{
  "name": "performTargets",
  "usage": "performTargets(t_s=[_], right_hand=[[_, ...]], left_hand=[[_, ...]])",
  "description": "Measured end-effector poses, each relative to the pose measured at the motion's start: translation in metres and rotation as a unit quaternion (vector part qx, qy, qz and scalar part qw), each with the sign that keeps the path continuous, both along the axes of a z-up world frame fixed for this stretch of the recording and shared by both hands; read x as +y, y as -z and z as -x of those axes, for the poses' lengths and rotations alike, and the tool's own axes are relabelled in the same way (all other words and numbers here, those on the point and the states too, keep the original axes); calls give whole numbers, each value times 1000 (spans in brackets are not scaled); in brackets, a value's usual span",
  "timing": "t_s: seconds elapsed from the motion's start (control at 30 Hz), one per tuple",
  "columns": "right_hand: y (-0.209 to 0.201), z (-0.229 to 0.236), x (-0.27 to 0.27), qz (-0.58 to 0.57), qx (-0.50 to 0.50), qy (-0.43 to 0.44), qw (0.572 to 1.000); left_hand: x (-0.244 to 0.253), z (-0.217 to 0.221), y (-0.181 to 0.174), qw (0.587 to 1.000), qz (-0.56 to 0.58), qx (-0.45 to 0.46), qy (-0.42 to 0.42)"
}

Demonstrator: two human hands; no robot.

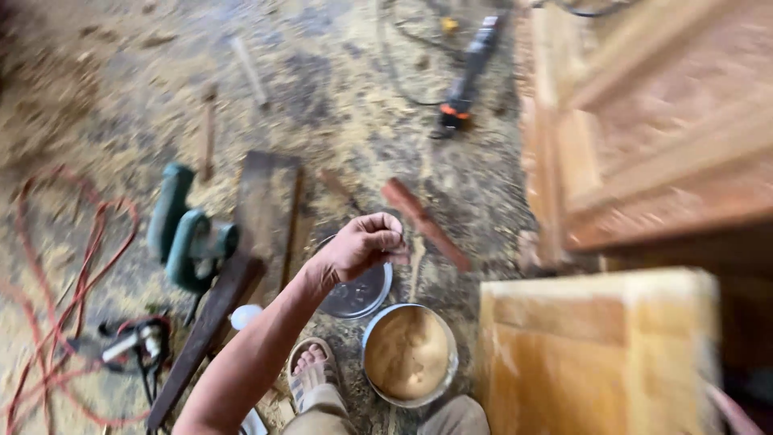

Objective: The person inserts a small wooden dowel into a pre-drilled hole on a wooden cabinet door, applies glue to the dowel, and taps it into place using a wooden mallet. The person then uses a chisel to clean the area around the dowel.

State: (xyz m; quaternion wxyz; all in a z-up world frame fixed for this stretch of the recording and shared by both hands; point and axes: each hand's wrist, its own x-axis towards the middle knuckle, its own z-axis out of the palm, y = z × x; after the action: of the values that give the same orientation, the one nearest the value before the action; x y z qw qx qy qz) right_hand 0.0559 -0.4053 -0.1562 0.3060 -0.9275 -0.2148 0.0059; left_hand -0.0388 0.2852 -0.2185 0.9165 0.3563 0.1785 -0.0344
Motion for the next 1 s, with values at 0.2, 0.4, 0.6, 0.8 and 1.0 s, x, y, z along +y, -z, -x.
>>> performTargets(t_s=[0.2, 0.4, 0.6, 0.8, 1.0], right_hand=[[-91, 102, 185, -53, -3, 68, 996], [-125, 110, 218, -89, 86, 153, 981], [-115, 109, 208, -81, 61, 148, 984], [-120, 110, 205, -118, 21, 133, 984], [-130, 110, 209, -151, -16, 109, 982]], left_hand=[[-64, -4, -81, 966, 96, -101, 217], [-180, -9, -138, 929, -144, -244, 239], [-277, -16, -196, 672, -573, -465, 61], [-303, -6, -192, 580, -666, -468, 29], [-304, -10, -191, 647, -604, -461, 56]])
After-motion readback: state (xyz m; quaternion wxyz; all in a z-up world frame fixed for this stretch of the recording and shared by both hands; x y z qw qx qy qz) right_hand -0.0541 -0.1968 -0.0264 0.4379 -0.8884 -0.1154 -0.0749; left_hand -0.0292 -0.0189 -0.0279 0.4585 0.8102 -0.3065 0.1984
